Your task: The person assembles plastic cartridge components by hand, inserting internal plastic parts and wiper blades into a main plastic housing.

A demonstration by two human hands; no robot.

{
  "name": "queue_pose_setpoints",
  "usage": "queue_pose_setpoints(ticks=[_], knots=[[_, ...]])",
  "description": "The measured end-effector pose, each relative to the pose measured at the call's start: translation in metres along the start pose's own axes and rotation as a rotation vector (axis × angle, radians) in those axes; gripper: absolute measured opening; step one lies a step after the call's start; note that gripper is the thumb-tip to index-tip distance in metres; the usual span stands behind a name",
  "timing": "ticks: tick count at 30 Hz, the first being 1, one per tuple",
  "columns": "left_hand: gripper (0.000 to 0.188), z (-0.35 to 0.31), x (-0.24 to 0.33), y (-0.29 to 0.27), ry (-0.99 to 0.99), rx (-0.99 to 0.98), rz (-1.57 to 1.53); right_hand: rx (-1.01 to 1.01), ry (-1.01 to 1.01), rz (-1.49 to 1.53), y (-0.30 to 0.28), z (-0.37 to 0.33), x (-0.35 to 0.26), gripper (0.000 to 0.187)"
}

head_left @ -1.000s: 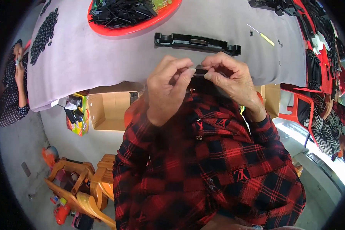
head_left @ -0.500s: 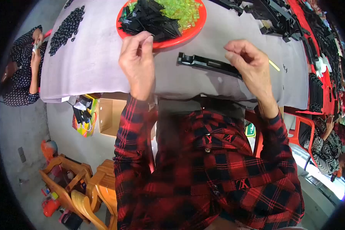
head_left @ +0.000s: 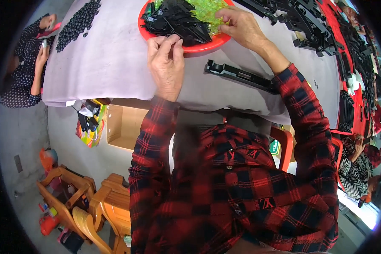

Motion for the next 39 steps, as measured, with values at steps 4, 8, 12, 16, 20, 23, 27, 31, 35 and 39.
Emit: queue_pose_setpoints(ticks=[4, 8, 12, 16, 20, 23, 27, 31, 35, 39], knots=[[0.013, -0.004, 0.004, 0.0, 0.047, -0.007, 0.011, -0.068, -0.147, -0.167, 0.008, 0.008, -0.01, 0.027], [0.013, -0.004, 0.009, -0.003, 0.082, 0.003, 0.025, -0.101, -0.189, -0.382, 0.018, 0.018, -0.009, 0.029], [0.013, -0.006, 0.011, 0.002, 0.096, -0.002, 0.016, -0.107, -0.238, -0.452, 0.017, 0.015, -0.007, 0.027], [0.015, -0.008, 0.011, -0.008, 0.052, 0.041, -0.04, -0.074, -0.008, 0.142, -0.002, 0.01, -0.021, 0.007], [0.021, -0.009, 0.025, -0.007, 0.103, 0.025, -0.076, 0.079, 0.134, 0.737, -0.028, -0.027, -0.032, 0.012], [0.034, -0.017, 0.056, 0.0, 0.166, -0.135, -0.131, 0.032, 0.329, 0.997, -0.029, -0.069, -0.053, 0.017], [0.033, -0.038, 0.084, 0.016, 0.093, -0.39, -0.163, 0.002, 0.425, 1.154, -0.02, -0.115, -0.066, 0.016], [0.022, -0.06, 0.089, 0.019, 0.051, -0.529, -0.246, -0.017, 0.482, 1.169, -0.011, -0.146, -0.062, 0.018], [0.017, -0.071, 0.098, 0.017, 0.033, -0.535, -0.302, 0.099, 0.366, 1.206, -0.021, -0.157, -0.073, 0.01], [0.014, -0.076, 0.103, 0.02, 0.055, -0.532, -0.341, 0.123, 0.307, 0.896, -0.047, -0.171, -0.071, 0.012]])
Point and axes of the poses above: each hand's wrist, its own z-axis towards the middle knuckle, its own y-axis out of the palm, x = y × z, the point moved 7 cm from there along z, towards the middle knuckle, and after that the axes turned 2 degrees about z, right-handed, at the moved point
